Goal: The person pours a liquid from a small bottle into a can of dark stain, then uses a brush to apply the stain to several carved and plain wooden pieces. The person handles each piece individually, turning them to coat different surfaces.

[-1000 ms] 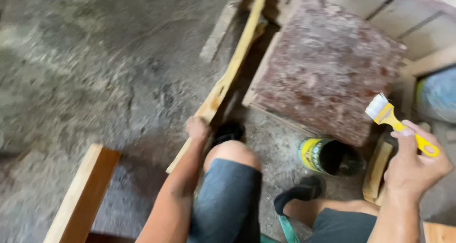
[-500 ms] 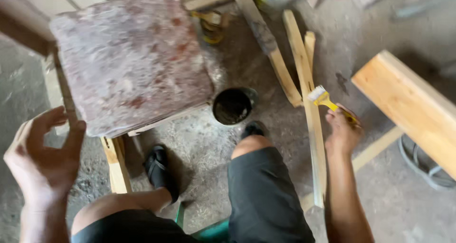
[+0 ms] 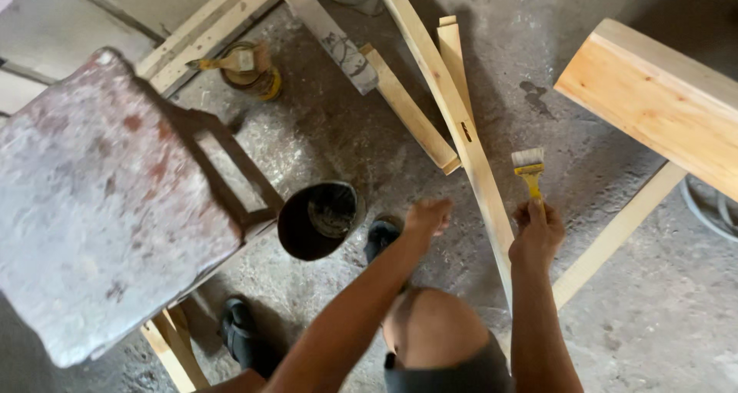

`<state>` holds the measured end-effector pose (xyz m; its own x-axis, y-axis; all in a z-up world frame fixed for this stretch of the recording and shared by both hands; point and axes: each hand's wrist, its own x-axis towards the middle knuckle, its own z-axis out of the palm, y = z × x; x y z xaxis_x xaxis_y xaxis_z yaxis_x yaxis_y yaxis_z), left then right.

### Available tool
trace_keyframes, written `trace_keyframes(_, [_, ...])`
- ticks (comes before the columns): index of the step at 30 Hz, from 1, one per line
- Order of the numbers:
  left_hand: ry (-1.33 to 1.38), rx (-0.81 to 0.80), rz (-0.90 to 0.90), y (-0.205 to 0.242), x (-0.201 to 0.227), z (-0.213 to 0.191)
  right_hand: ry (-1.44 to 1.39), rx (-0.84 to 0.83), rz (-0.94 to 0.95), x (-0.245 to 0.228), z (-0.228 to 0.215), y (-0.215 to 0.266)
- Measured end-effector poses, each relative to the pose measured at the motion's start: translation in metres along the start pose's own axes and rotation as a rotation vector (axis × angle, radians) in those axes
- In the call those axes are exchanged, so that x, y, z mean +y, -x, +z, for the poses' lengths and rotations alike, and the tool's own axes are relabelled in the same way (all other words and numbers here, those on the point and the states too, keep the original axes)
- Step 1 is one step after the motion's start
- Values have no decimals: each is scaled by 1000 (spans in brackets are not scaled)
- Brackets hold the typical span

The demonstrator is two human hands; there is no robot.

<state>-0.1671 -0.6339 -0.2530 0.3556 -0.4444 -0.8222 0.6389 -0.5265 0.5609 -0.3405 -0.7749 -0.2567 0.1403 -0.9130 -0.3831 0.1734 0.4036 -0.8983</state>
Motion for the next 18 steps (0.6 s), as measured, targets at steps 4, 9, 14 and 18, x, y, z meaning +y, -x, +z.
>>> trace_keyframes(4, [250, 234, -147, -110, -30, 35, 85, 12, 75, 1, 6, 18])
trace_keyframes(9, [568, 320, -163, -173, -12, 59, 54, 48, 144, 2, 48, 29])
trace_keyframes(14, [590, 241, -17, -150, 21, 51, 100, -1, 48, -13, 62, 34])
trace_keyframes(18, [905, -89, -125, -57, 7, -10, 111, 13, 10, -27, 68, 34])
